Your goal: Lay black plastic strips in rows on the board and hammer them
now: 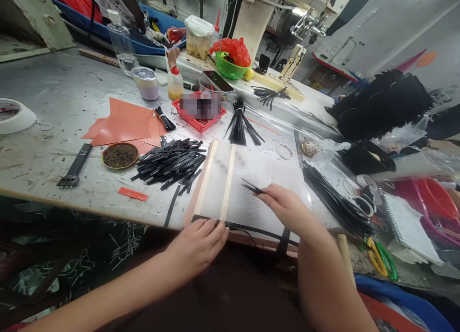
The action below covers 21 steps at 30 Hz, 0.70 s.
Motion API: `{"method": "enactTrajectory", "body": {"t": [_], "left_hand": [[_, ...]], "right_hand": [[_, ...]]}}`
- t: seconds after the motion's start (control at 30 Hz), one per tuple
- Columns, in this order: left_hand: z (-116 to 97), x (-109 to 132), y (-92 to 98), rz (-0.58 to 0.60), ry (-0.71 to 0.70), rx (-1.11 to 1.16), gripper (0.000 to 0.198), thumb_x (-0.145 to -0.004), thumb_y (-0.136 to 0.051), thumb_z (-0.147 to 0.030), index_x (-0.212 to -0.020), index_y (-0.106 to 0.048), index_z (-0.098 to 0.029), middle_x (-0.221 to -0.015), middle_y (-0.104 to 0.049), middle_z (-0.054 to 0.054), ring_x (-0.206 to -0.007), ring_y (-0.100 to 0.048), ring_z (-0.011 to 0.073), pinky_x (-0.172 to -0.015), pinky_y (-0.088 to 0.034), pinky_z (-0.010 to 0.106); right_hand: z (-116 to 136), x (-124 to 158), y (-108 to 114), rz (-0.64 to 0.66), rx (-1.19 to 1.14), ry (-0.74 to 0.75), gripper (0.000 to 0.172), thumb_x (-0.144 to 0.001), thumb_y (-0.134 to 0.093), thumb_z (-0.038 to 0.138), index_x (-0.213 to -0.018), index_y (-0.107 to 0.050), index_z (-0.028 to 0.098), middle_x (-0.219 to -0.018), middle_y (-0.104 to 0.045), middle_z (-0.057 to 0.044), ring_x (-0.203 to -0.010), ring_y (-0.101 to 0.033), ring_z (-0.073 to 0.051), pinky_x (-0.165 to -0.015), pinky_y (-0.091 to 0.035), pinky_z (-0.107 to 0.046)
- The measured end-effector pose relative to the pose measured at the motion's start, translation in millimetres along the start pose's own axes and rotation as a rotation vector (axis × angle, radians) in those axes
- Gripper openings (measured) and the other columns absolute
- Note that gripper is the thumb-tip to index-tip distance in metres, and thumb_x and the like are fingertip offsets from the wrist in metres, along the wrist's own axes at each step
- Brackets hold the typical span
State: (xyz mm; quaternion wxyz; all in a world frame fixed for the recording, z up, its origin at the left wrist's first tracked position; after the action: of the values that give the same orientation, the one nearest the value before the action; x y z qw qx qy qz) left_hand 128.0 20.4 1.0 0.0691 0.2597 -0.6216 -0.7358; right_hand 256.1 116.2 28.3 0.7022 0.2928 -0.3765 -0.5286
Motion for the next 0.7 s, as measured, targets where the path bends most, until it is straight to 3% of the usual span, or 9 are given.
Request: {"method": "enactTrajectory", "body": {"t": [0.07, 0.17, 0.3, 0.5, 0.7], "left_hand": [[-0.7, 1.6, 0.9, -0.005, 0.006, -0.013, 0.035, -0.083, -0.040, -0.012, -0.115, -0.052, -0.010, -0.110, -0.059, 0.009, -0.097, -0.053, 0.0226, -0.078, -0.044, 0.034], [-0.8, 6.7, 5.0, -0.026, 0.030, -0.045, 0.033, -0.082, -0.041, -0.011, -0.112, -0.054, -0.009, -0.107, -0.060, 0.010, -0.099, -0.053, 0.0226, -0.082, -0.043, 0.035], [6.8, 19.2, 15.0, -0.061, 0.128, -0.105, 0.029, -0.082, -0.042, -0.008, -0.107, -0.057, -0.006, -0.101, -0.062, 0.012, -0.096, -0.056, 0.0246, -0.085, -0.042, 0.039], [14.2, 36.3, 13.6, -0.004, 0.209, -0.116, 0.031, -0.081, -0.050, -0.012, -0.111, -0.054, -0.004, -0.105, -0.061, 0.012, -0.099, -0.055, 0.0277, -0.080, -0.045, 0.037], [14.1, 35.2, 15.5, -0.021, 0.192, -0.117, 0.030, -0.081, -0.045, -0.007, -0.109, -0.056, -0.005, -0.102, -0.062, 0.012, -0.095, -0.057, 0.0266, -0.076, -0.045, 0.036]], "right_hand": [[13.4, -5.8, -15.0, 0.079, -0.164, -0.020, 0.013, -0.079, -0.049, 0.027, -0.081, -0.060, 0.019, -0.067, -0.056, 0.000, -0.059, -0.053, -0.014, -0.057, -0.042, -0.026], [33.3, -12.1, -58.5, 0.265, -0.395, -0.070, 0.004, -0.073, -0.056, 0.020, -0.072, -0.056, 0.017, -0.059, -0.054, 0.003, -0.050, -0.053, -0.010, -0.050, -0.043, -0.022], [43.5, -18.2, -101.7, 0.361, -0.433, -0.111, 0.008, -0.077, -0.052, 0.018, -0.069, -0.053, 0.016, -0.056, -0.054, 0.003, -0.050, -0.052, -0.009, -0.048, -0.040, -0.019], [39.3, -17.2, -112.0, 0.376, -0.424, -0.179, 0.006, -0.075, -0.051, 0.014, -0.070, -0.052, 0.016, -0.056, -0.053, 0.004, -0.047, -0.051, -0.007, -0.042, -0.037, -0.017], [38.0, -15.5, -111.6, 0.396, -0.447, -0.233, 0.007, -0.074, -0.051, 0.011, -0.069, -0.053, 0.015, -0.056, -0.051, 0.004, -0.045, -0.049, -0.006, -0.041, -0.037, -0.016]]}}
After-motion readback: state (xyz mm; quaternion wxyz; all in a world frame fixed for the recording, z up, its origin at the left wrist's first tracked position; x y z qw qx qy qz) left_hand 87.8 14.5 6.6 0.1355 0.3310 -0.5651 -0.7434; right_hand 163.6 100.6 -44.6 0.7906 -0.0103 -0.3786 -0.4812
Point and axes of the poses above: each hand's wrist, its own x-axis away from the middle knuckle, its own y-axis out of the back of the hand, z = x × y, the point moved 10 cm from there along -x, towards the middle knuckle
